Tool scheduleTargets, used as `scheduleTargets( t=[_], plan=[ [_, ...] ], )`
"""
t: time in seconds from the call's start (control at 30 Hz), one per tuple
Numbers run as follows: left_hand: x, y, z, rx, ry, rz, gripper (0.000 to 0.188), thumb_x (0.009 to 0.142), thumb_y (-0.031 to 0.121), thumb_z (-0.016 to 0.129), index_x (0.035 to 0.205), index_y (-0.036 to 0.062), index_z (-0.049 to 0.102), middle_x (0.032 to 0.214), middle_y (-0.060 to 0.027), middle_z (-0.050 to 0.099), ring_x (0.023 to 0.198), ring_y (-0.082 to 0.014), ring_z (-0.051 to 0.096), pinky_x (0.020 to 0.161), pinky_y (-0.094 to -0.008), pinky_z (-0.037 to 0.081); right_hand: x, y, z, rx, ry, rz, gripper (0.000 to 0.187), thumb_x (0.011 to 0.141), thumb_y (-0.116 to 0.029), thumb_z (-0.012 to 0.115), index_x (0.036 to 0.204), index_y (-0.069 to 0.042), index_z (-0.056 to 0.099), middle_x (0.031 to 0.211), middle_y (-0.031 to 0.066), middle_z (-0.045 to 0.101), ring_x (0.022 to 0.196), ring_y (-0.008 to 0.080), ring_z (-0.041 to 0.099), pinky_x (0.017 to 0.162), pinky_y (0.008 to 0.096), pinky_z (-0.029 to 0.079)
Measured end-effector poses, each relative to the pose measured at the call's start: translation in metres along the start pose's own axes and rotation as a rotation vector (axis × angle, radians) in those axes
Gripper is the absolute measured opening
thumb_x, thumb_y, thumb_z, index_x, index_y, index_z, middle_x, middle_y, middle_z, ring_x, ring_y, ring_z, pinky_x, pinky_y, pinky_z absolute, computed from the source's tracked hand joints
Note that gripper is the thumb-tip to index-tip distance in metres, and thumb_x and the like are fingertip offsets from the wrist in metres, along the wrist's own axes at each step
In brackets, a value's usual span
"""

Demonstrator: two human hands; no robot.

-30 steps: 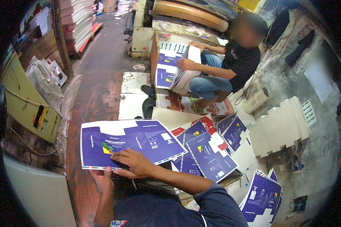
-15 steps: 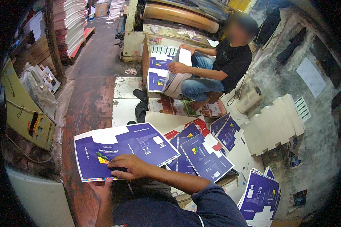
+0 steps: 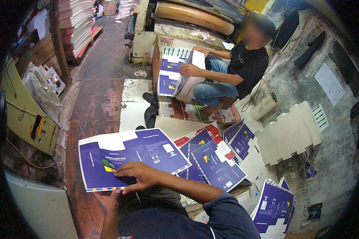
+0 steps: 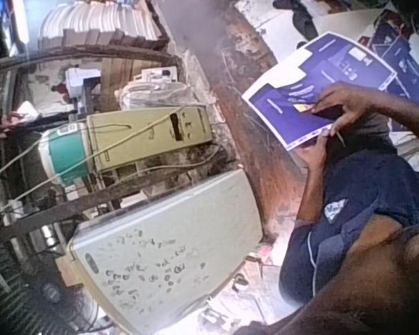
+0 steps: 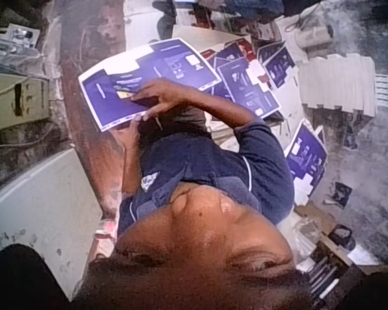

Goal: The person folds printed cardboard sheets into box shapes using a small metal tool to crease the edges. They repeatedly pick up flat sheets, fold the flaps, and stack the finished boxes on the floor.

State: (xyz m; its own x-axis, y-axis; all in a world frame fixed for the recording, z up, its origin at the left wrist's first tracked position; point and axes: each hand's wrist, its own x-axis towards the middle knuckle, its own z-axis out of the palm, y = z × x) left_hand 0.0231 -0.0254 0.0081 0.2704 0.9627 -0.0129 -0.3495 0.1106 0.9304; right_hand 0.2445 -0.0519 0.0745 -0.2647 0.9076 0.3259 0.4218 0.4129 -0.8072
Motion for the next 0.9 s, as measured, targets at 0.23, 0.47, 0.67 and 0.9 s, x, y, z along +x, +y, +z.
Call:
scheduleTargets(
  t=[0.23, 0.47, 0.67, 0.9],
  plan=[
    [0.000, 0.001, 0.004, -0.016, 0.014, 0.034, 0.094, 0.069, 0.004, 0.089, 0.139, 0.0004, 0.026, 0.131, -0.0188, 0.047, 0.114, -0.0243, 0.056, 0.096, -0.0384, 0.051, 0.000, 0.001, 0.001, -0.039, -0.024, -0.039, 0.057, 0.081, -0.036, 0.077, 0.126, -0.002, 0.063, 0.124, 0.0178, 0.062, 0.110, 0.0335, 0.060, 0.091, 0.0421, 0.049],
    [0.001, 0.012, 0.012, 0.013, 0.019, 0.077, 0.089, 0.074, 0.001, 0.082, 0.142, 0.0009, 0.023, 0.132, -0.0190, 0.046, 0.118, -0.0252, 0.052, 0.100, -0.0397, 0.047, 0.002, -0.005, 0.006, -0.084, -0.028, -0.073, 0.043, 0.090, -0.025, 0.068, 0.123, 0.001, 0.062, 0.120, 0.0182, 0.063, 0.104, 0.0331, 0.061, 0.085, 0.0418, 0.051],
    [-0.017, 0.001, -0.004, -0.029, 0.152, -0.121, 0.071, 0.083, 0.002, 0.066, 0.143, 0.0022, 0.028, 0.131, -0.0162, 0.048, 0.119, -0.0258, 0.052, 0.104, -0.0425, 0.042, 0.001, -0.017, 0.017, -0.249, 0.022, 0.011, 0.027, 0.092, -0.020, 0.064, 0.110, 0.000, 0.065, 0.105, 0.0149, 0.065, 0.090, 0.0315, 0.065, 0.072, 0.0385, 0.055],
    [-0.043, 0.027, -0.020, -0.578, 0.356, -0.375, 0.060, 0.081, -0.004, 0.055, 0.138, 0.0008, 0.039, 0.130, -0.0176, 0.051, 0.121, -0.0307, 0.052, 0.106, -0.0497, 0.043, 0.011, -0.055, -0.048, -0.557, 0.124, 0.096, 0.015, 0.093, -0.016, 0.062, 0.100, -0.004, 0.067, 0.093, 0.0125, 0.066, 0.079, 0.0300, 0.067, 0.068, 0.0380, 0.055]
  ],
)
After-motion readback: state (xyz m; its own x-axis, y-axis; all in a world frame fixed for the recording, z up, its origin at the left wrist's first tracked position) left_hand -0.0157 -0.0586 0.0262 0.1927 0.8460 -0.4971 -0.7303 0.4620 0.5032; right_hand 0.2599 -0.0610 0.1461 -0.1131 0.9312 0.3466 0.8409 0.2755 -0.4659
